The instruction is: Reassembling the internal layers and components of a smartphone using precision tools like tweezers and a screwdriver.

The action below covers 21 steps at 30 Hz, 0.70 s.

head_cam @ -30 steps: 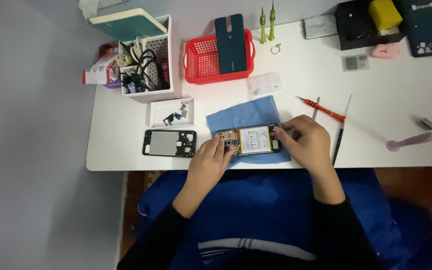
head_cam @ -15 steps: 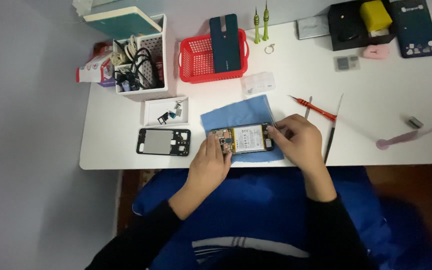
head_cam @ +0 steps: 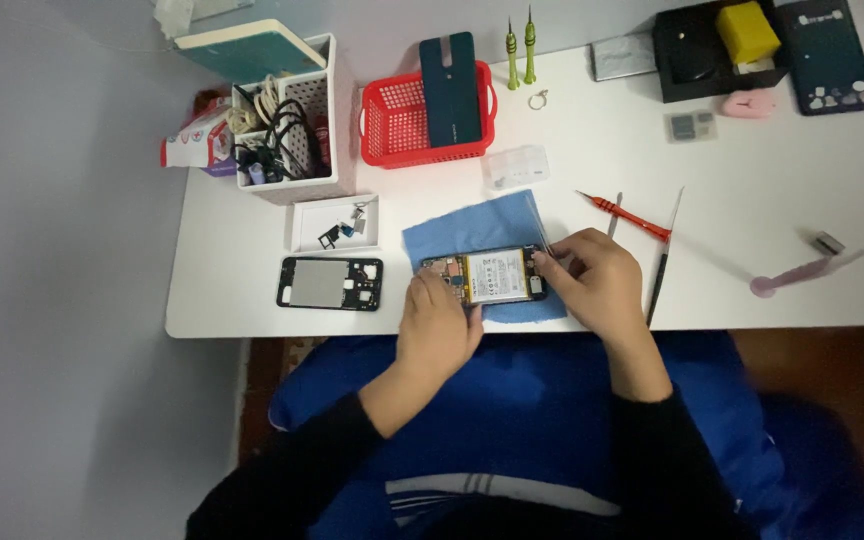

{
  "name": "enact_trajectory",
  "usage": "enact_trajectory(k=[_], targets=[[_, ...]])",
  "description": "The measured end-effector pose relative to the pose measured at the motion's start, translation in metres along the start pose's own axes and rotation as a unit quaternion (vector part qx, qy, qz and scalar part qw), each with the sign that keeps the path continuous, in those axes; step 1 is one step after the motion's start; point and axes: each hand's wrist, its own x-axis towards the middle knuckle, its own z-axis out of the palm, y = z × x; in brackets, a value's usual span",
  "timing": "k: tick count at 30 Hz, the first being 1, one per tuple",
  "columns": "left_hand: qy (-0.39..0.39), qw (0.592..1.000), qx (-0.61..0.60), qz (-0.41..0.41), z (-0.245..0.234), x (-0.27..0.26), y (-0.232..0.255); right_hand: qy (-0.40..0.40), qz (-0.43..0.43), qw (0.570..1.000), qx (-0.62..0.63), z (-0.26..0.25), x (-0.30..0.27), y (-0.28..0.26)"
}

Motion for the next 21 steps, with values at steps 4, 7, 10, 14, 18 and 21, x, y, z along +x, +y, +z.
enact_trajectory(k=[4, 7, 10, 14, 18, 21], targets=[[-0.002, 1.000, 0.006, -0.030, -0.003, 0.003, 0.012, -0.007, -0.001, 1.000, -0.004, -0.002, 0.001, 0.001], [-0.008, 0.999, 0.038, -0.025, 0.003, 0.003, 0.015, -0.001, -0.007, 1.000, -0.013, -0.001, -0.001, 0.001], [0.000, 0.997, 0.072, -0.017, 0.008, 0.005, 0.014, 0.014, -0.013, 1.000, -0.008, 0.002, -0.001, 0.003], [-0.005, 0.998, 0.064, -0.004, 0.009, 0.007, 0.009, -0.002, -0.005, 1.000, -0.016, 0.002, -0.002, 0.006], [0.004, 0.998, -0.053, 0.016, 0.008, 0.004, -0.006, 0.000, -0.008, 1.000, -0.021, 0.001, -0.003, 0.005], [0.001, 0.979, -0.205, 0.006, -0.013, -0.001, -0.031, 0.018, -0.006, 1.000, -0.007, 0.005, -0.003, 0.010]])
